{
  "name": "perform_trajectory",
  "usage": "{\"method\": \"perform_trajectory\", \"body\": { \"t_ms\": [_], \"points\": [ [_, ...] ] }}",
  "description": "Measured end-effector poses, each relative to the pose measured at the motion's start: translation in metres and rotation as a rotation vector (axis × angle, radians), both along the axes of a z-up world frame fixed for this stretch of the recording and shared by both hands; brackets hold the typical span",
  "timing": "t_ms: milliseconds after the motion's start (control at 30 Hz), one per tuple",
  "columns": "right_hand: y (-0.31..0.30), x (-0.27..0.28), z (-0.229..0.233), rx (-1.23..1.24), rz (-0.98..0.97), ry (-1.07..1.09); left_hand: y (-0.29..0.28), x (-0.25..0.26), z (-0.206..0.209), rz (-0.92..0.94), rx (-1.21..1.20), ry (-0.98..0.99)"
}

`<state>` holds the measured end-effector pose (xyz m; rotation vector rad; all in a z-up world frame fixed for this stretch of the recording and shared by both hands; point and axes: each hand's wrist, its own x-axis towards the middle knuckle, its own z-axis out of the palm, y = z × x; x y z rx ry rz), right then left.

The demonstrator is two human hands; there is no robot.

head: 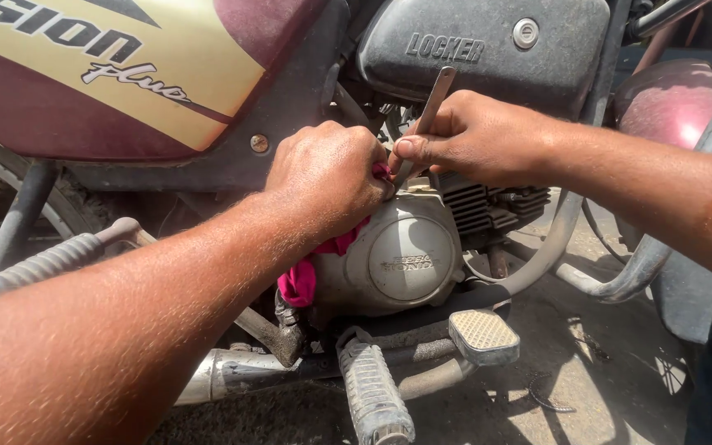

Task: Repairing a motorcycle engine component using a metal probe or scraper.

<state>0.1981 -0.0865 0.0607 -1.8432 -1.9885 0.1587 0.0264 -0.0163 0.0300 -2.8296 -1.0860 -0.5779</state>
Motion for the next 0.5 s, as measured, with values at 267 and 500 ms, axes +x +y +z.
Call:
{"method": "perform_trajectory", "body": {
  "t_ms": [267, 500],
  "points": [
    [0.002, 0.018, -0.028, 0.060, -0.056, -0.156, 0.041, 0.004, -0.011, -0.024, -0.182, -0.169],
    [-0.016, 0.027, 0.015, 0.150, 0.005, 0.158, 0.043, 0.014, -0.016, -0.184, -0.187, -0.215]
  ]
}}
